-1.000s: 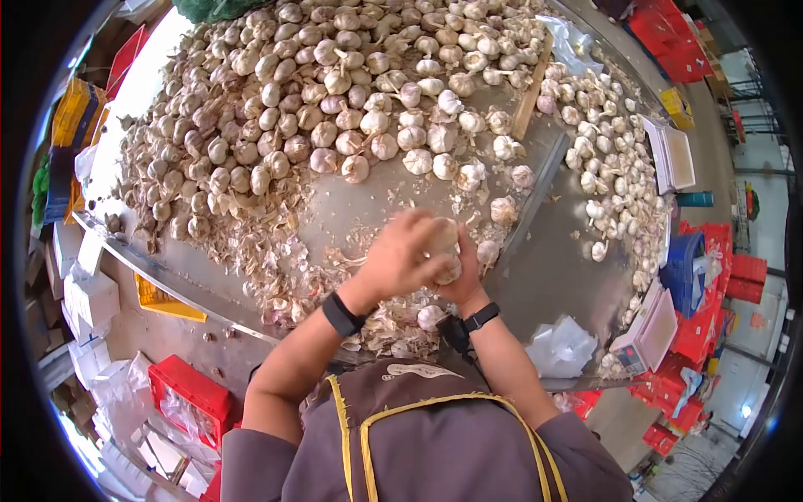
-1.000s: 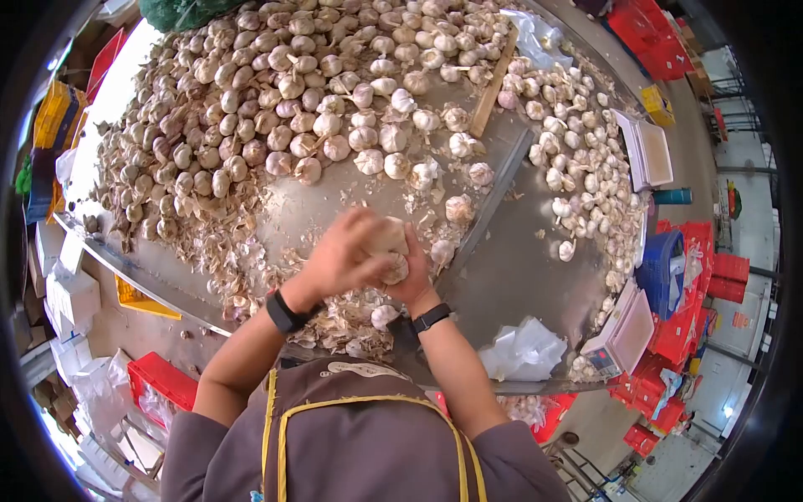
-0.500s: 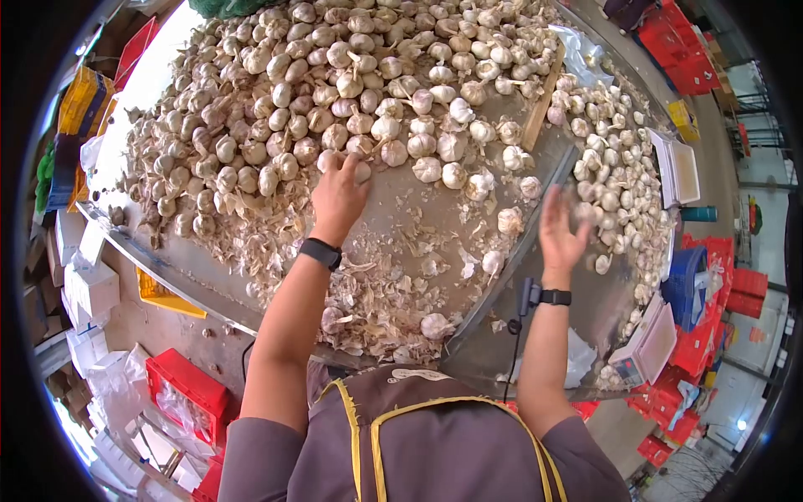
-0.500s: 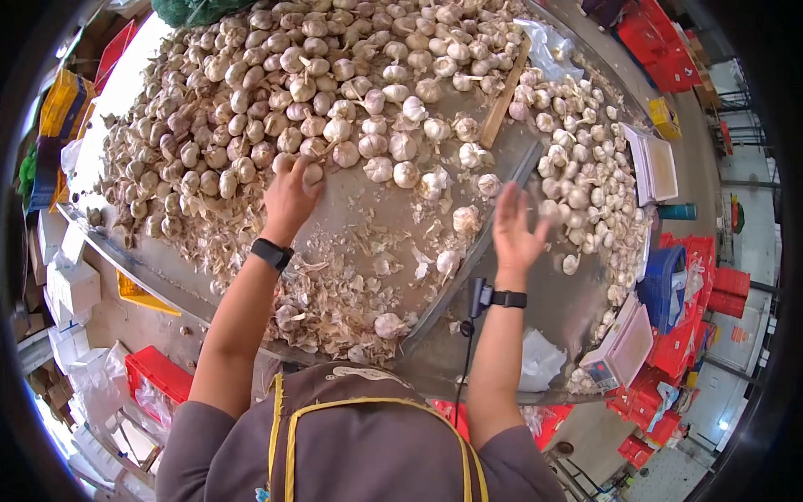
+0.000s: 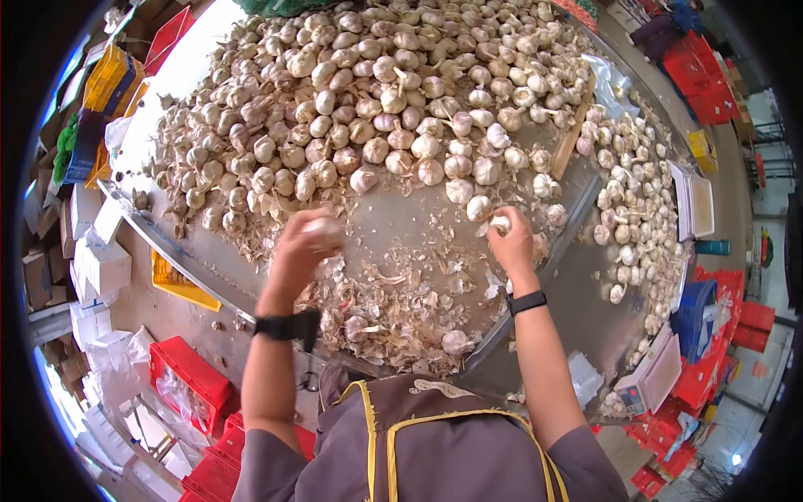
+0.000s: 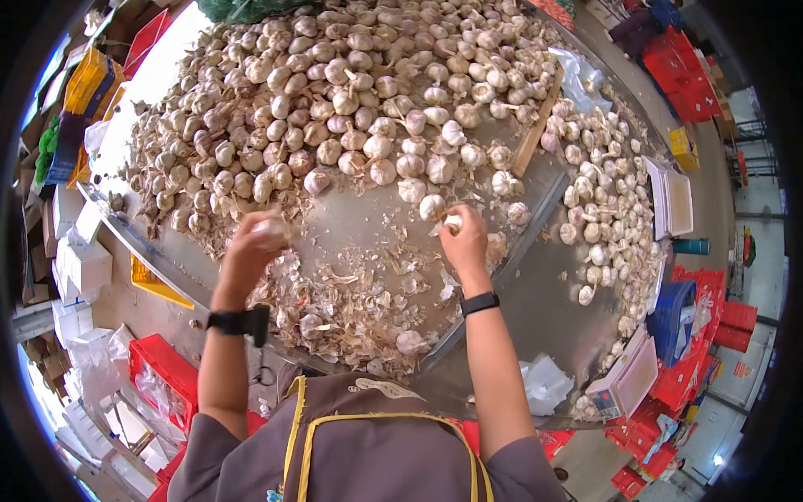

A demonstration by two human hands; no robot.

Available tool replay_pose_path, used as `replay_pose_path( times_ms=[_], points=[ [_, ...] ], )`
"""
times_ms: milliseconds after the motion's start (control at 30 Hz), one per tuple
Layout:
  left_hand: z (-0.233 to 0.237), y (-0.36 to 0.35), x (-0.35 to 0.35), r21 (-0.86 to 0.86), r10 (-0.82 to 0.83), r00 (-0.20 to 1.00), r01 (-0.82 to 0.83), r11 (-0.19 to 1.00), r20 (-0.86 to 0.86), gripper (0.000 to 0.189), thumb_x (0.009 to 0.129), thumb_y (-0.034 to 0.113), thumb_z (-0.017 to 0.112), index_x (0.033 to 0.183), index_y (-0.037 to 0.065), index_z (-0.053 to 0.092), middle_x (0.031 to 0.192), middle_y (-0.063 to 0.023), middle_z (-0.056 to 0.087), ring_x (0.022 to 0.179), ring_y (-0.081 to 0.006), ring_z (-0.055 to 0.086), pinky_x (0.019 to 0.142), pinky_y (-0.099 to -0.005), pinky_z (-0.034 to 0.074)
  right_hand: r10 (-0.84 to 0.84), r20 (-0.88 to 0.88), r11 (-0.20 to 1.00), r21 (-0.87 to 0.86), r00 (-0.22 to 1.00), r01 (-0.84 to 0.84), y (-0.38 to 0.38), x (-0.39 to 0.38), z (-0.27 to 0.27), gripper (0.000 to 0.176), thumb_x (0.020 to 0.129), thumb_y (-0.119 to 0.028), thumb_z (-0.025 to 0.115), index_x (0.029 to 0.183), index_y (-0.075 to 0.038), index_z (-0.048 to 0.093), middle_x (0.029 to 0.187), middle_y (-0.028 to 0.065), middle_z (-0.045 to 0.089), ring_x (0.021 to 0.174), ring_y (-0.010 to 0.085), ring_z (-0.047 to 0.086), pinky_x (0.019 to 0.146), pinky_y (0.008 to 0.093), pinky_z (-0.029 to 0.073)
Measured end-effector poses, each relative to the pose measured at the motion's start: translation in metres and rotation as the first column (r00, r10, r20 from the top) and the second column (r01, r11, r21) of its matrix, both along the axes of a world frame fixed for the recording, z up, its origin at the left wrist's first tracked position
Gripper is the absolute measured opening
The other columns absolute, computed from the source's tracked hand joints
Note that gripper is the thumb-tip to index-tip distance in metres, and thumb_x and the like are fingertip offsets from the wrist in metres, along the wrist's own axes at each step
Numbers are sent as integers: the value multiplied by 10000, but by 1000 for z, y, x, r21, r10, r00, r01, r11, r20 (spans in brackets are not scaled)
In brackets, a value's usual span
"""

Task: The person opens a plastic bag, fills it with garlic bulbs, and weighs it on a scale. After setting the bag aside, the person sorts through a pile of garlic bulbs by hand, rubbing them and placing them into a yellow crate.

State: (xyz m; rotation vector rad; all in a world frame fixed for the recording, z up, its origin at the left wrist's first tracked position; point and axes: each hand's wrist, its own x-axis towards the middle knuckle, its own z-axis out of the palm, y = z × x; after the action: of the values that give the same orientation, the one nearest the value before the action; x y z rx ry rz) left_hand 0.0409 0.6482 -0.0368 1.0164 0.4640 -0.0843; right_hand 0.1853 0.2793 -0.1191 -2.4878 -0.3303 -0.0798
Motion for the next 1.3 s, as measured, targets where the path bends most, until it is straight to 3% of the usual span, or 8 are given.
replay_pose_path(
  times_ms=[133,167,233,367,600,900,1133,1300],
  points=[
    [-24,178,-106,236,284,909,-362,902,306,245,977,149,484,1156,28,599,1159,-63,593,1039,-169,576,894,-320,494,30,-619,718,560,785,414,-23,19,3,251,828,-73,582,1071,-47,639,998,33,647,875,168,647,644,315,549],
    [-40,236,-145,824,95,917,-391,409,388,242,993,140,473,1154,17,606,1157,-60,601,1092,-186,577,901,-317,497,29,-616,719,559,787,412,-22,24,15,251,828,-73,582,1071,-47,639,998,33,647,875,168,647,644,315,549],
    [-25,314,-191,443,560,688,-726,527,461,298,974,179,564,1209,-4,583,1236,-93,599,1143,-221,584,1012,-371,506,241,-736,342,675,633,654,-14,36,46,213,849,-75,584,1050,-42,646,952,40,654,872,147,644,646,325,583],
    [-12,360,-198,494,873,457,-807,325,171,405,989,236,565,1316,1,516,1303,-158,574,1127,-307,627,1000,-397,521,106,-667,660,602,738,449,29,77,45,207,877,-124,628,1065,-40,652,985,52,657,887,157,649,735,339,590],
    [-17,75,26,880,-24,995,-72,469,94,307,866,113,713,1165,74,660,1126,-98,676,896,-185,663,791,-319,549,126,-312,856,-446,942,-262,120,80,43,441,805,-202,703,1213,-201,538,1227,156,579,1133,377,589,907,478,493],
    [-86,-28,110,985,-395,903,140,-96,-167,447,794,151,659,1214,121,509,1167,-161,544,1003,-349,608,733,-456,549,244,-649,969,183,721,-164,96,61,41,410,887,-184,677,1264,-219,521,1128,132,614,1043,312,640,817,471,529],
    [-57,10,124,533,-255,959,279,799,-120,337,737,157,597,1056,49,574,943,-67,550,813,-171,569,690,-342,518,138,-307,879,-401,942,-259,149,112,68,393,875,-58,633,1245,-186,596,1495,173,371,1300,438,466,960,499,521],
    [-43,17,137,984,-105,988,126,128,-112,368,752,165,625,1105,85,563,974,-171,587,852,-318,632,741,-440,520,265,-163,715,-628,950,-307,172,104,8,515,777,-160,767,1263,-201,602,1601,182,180,1341,531,373,934,479,551]
  ],
)
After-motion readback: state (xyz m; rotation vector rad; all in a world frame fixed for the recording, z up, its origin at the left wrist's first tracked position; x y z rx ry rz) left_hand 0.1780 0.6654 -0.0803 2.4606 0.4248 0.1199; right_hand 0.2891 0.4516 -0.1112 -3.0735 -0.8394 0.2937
